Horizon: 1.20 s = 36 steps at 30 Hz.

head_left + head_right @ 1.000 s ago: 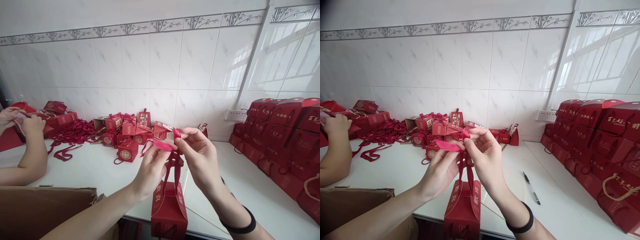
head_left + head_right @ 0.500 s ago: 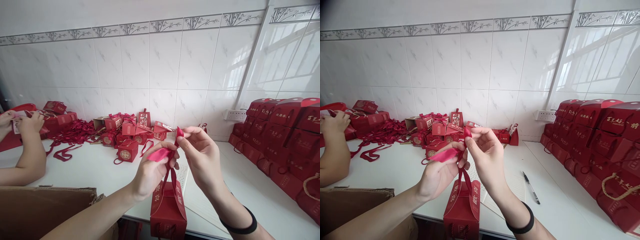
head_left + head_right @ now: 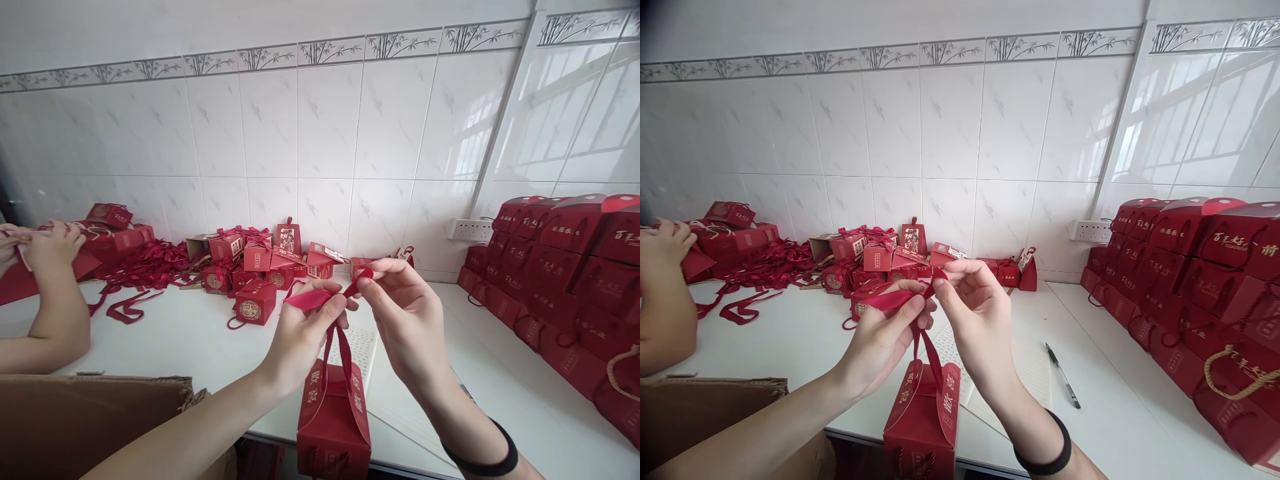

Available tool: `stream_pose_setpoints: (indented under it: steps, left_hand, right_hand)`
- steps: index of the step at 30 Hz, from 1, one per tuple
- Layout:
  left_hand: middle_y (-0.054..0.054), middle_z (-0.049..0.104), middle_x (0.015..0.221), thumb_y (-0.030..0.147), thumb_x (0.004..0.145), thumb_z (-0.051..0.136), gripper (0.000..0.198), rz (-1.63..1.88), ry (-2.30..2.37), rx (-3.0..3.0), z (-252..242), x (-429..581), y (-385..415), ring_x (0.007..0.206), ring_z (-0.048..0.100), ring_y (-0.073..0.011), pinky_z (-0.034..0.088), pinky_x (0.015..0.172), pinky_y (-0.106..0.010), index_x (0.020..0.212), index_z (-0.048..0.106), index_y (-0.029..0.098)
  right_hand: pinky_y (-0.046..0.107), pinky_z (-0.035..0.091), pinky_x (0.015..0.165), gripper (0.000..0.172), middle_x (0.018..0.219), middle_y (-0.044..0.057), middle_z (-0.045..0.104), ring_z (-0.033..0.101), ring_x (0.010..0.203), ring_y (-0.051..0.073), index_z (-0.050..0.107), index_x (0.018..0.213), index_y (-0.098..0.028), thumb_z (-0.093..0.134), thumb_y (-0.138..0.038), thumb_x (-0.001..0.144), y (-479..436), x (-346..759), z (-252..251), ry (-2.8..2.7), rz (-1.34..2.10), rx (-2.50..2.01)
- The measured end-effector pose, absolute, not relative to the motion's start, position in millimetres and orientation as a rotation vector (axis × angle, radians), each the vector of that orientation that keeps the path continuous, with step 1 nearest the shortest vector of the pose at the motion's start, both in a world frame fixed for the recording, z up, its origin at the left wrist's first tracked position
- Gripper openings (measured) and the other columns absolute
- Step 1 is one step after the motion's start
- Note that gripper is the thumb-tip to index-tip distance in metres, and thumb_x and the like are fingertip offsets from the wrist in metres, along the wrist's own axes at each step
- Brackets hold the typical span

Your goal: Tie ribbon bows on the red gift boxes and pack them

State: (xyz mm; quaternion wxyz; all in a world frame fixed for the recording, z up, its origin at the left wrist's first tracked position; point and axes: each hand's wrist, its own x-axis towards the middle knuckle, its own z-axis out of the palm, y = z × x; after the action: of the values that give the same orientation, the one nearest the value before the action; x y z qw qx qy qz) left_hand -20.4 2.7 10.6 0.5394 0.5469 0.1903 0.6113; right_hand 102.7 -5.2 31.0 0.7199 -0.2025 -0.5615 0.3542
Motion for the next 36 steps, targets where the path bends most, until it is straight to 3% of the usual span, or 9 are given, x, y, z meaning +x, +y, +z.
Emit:
stream_pose_setpoints:
  steps: [4, 12, 19, 24, 36]
  left_hand:
    - [-0.003, 0.069, 0.085, 0.029, 0.075, 0.07, 0.017, 1.452, 0.502, 1.316, 11, -23, 4, 0.074, 0.063, -0.0127, 0.049, 0.074, -0.027, 0.087, 0.063, 0.018]
    - [-0.002, 0.07, 0.082, 0.029, 0.076, 0.07, 0.017, 1.496, 0.569, 1.372, 12, -23, 3, 0.075, 0.066, -0.0142, 0.051, 0.074, -0.028, 0.089, 0.065, 0.018]
    - [0.001, 0.067, 0.079, 0.03, 0.074, 0.072, 0.012, 1.521, 0.601, 1.409, 11, -26, 5, 0.073, 0.06, -0.0085, 0.048, 0.069, -0.018, 0.083, 0.069, 0.022]
    - [0.002, 0.061, 0.077, 0.029, 0.072, 0.074, 0.012, 1.343, 0.411, 1.233, 11, -25, 3, 0.074, 0.056, -0.0081, 0.046, 0.07, -0.019, 0.078, 0.067, 0.021]
    - [0.002, 0.05, 0.07, 0.026, 0.073, 0.069, 0.013, 1.077, 0.284, 1.096, 23, -24, -10, 0.064, 0.048, -0.0075, 0.044, 0.057, -0.017, 0.07, 0.06, 0.017]
  right_hand:
    - [0.025, 0.053, 0.059, 0.014, 0.074, 0.0, 0.06, 0.059, 0.065, 0.012, 0.057, 0.085, -0.021, 0.067, -0.024, 0.076, -6, 106, 30, -1.248, 0.748, -0.459]
    - [0.025, 0.052, 0.064, 0.013, 0.077, 0.001, 0.062, 0.059, 0.072, 0.013, 0.06, 0.087, -0.022, 0.068, -0.023, 0.077, -5, 111, 23, -1.219, 0.759, -0.449]
    - [0.027, 0.052, 0.066, 0.008, 0.08, 0.002, 0.064, 0.059, 0.073, 0.014, 0.066, 0.085, -0.022, 0.068, -0.027, 0.079, -4, 117, 21, -1.214, 0.734, -0.472]
    - [0.02, 0.049, 0.061, 0.001, 0.075, 0.0, 0.063, 0.057, 0.068, 0.01, 0.066, 0.081, -0.023, 0.067, -0.023, 0.08, -15, 119, 15, -1.214, 0.709, -0.471]
    - [0.025, 0.047, 0.067, 0.019, 0.079, 0.0, 0.059, 0.056, 0.074, 0.012, 0.061, 0.086, -0.022, 0.054, -0.004, 0.083, -44, 112, -3, -1.579, 0.418, -0.409]
